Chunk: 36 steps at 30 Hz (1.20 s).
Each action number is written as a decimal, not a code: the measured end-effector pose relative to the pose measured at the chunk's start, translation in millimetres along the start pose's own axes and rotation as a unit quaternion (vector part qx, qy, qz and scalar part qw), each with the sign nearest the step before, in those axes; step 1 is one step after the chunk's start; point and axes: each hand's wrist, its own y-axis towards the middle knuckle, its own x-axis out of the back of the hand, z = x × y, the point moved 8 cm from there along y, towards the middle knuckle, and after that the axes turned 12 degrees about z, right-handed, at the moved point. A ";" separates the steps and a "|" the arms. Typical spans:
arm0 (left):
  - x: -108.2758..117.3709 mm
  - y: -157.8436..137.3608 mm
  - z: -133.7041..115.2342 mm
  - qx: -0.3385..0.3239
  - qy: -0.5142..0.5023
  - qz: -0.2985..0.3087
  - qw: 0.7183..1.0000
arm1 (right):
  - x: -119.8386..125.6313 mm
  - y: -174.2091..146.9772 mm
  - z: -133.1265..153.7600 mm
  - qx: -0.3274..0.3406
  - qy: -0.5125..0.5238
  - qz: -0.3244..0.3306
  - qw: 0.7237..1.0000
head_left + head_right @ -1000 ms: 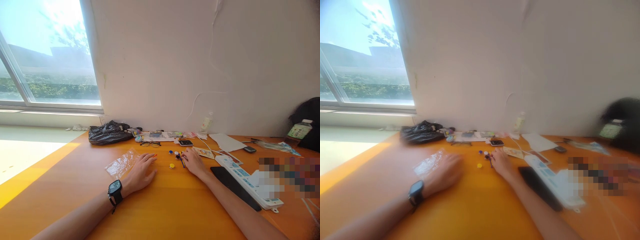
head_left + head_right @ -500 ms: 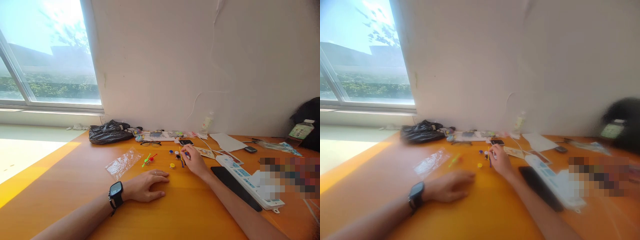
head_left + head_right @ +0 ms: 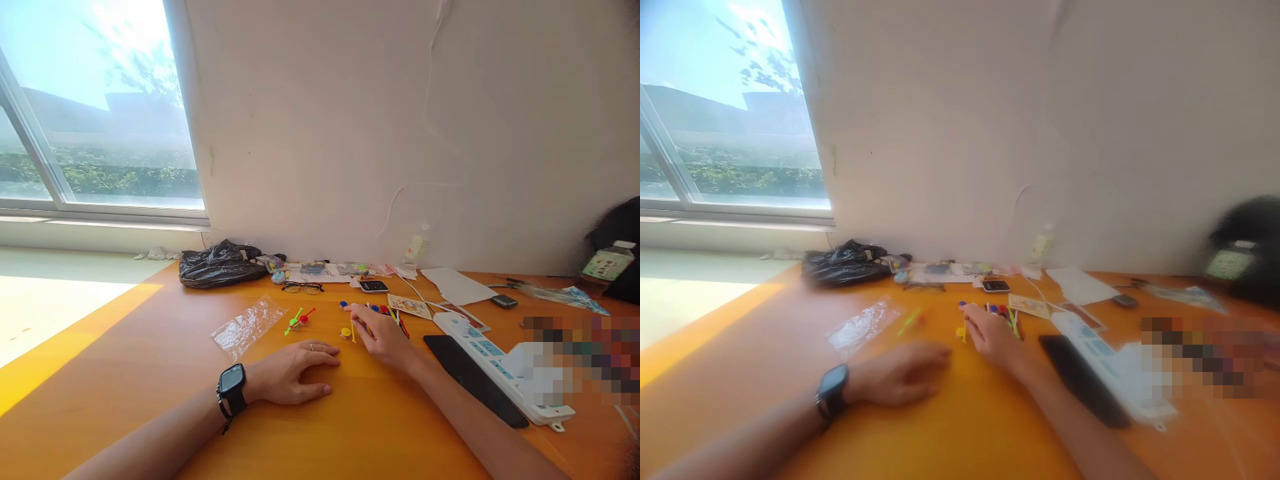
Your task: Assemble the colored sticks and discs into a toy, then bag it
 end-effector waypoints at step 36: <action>35.1 -8.4 3.8 0.067 -0.001 -0.165 0.984 | -30.7 0.7 25.2 0.021 0.141 0.025 0.989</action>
